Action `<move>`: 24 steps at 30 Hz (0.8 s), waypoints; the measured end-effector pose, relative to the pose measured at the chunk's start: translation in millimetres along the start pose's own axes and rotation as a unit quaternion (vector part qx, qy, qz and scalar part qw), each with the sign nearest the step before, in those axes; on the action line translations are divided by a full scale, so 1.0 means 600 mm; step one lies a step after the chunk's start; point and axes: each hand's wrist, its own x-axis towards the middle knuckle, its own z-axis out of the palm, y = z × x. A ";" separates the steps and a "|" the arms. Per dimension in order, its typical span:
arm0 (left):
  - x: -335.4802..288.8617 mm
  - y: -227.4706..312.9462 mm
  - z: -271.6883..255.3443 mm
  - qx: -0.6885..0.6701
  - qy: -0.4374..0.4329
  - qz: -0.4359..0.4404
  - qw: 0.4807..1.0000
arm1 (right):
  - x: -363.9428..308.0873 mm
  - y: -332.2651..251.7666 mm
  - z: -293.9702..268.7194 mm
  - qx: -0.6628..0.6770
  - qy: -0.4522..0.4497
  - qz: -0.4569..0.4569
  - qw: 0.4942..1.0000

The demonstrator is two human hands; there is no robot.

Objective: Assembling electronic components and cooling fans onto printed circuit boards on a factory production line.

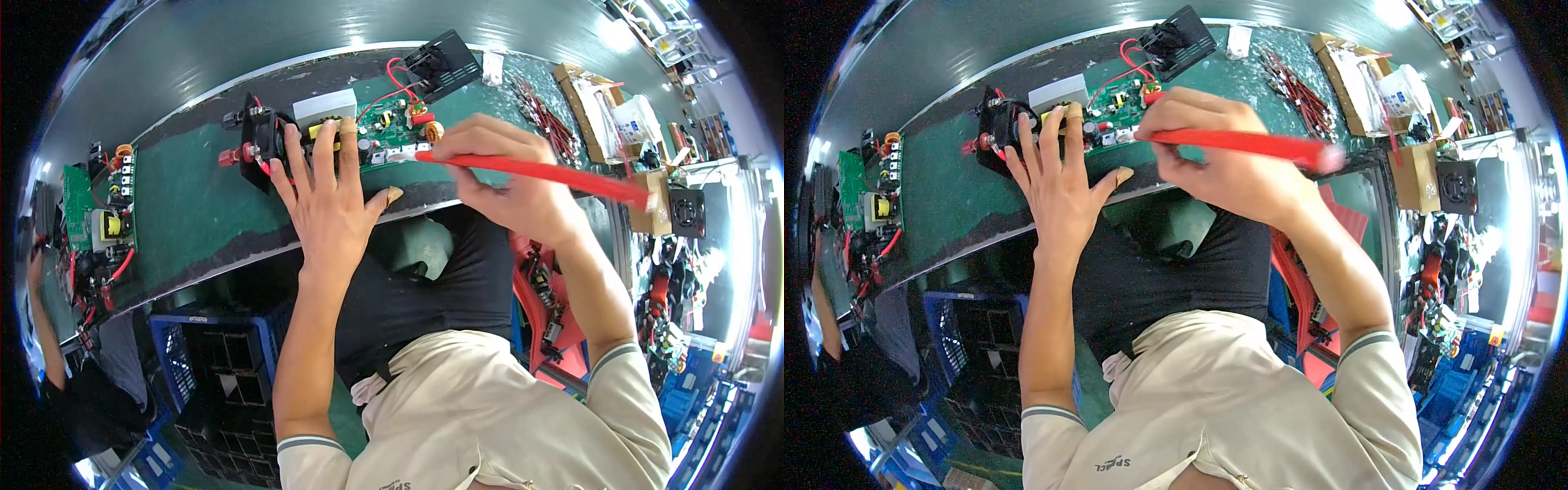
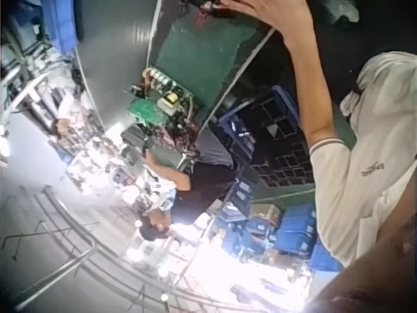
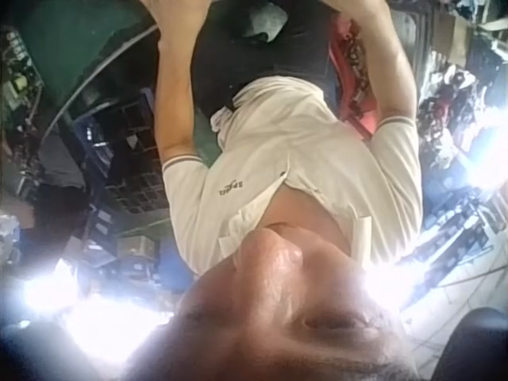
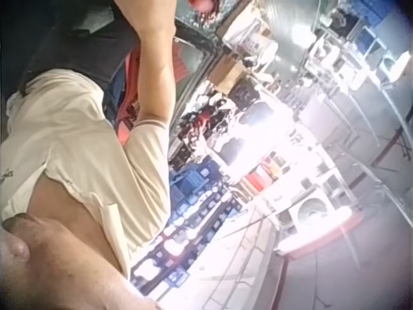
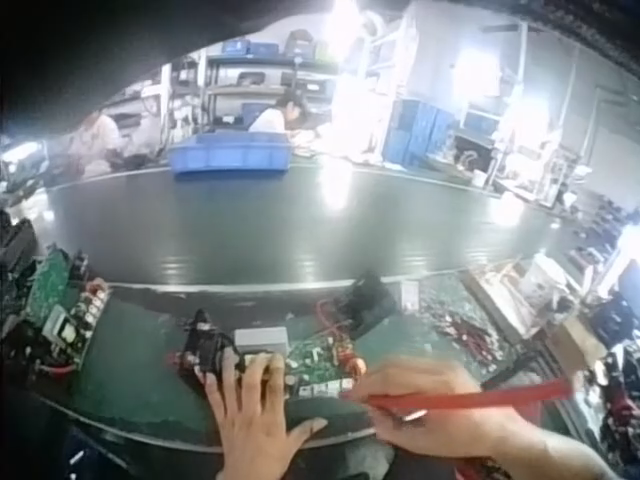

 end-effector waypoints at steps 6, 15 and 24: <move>0.026 0.035 -0.040 0.027 -0.044 0.007 0.999 | 0.015 0.000 -0.036 -0.081 0.123 -0.054 0.988; 0.079 -0.139 -0.097 -0.209 -0.106 -0.188 0.954 | -0.168 0.093 -0.157 -0.067 0.296 0.139 0.943; 0.104 -0.098 -0.110 -0.316 -0.068 -0.323 0.890 | -0.301 0.354 -0.232 -0.234 0.284 0.287 0.885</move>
